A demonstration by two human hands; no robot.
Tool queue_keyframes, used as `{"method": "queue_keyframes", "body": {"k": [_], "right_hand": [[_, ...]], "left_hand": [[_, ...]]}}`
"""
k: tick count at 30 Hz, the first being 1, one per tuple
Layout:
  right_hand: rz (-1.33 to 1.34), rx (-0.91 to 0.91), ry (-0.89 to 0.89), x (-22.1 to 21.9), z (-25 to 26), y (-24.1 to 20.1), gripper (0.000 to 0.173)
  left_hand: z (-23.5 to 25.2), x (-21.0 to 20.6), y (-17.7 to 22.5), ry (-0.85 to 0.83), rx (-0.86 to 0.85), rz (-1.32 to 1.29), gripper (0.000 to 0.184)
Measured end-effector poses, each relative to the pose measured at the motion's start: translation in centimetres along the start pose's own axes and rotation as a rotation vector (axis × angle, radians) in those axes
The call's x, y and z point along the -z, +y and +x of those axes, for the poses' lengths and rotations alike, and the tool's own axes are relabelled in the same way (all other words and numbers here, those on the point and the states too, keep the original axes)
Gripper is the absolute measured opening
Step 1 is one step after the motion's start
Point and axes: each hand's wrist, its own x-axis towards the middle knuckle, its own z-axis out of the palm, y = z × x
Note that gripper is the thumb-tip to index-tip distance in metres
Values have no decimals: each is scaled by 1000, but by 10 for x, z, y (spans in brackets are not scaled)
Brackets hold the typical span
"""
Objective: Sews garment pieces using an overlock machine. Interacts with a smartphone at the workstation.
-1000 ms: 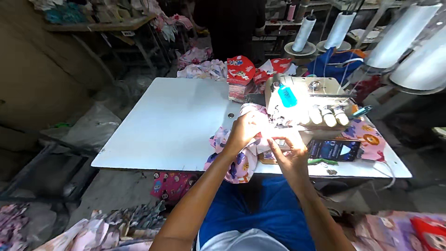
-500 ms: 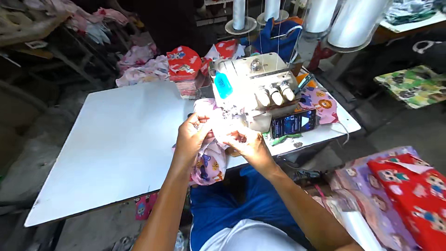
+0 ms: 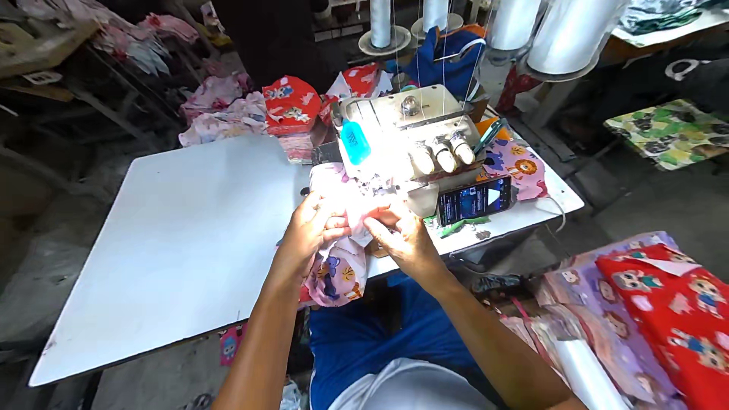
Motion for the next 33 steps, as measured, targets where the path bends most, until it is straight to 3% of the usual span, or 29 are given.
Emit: {"method": "queue_keyframes", "body": {"k": [4, 10, 17, 19, 25, 29, 33], "right_hand": [[77, -32, -41, -4, -3, 3, 30], [140, -135, -84, -1, -7, 6, 30], [40, -195, -3, 3, -17, 15, 43], [18, -200, 9, 4, -20, 21, 37], [21, -166, 38, 7, -21, 26, 12], [-159, 9, 143, 2, -16, 22, 15], [-143, 21, 157, -1, -9, 17, 13]], "left_hand": [[2, 0, 5, -36, 34, -94, 12], [11, -4, 9, 0, 44, -149, 15], [20, 0, 5, -100, -30, -12, 39], [21, 0, 5, -79, -64, 27, 39], [16, -2, 6, -59, 0, -146, 9], [19, -3, 8, -90, 48, -160, 17], [25, -3, 9, -117, 56, -105, 25]]}}
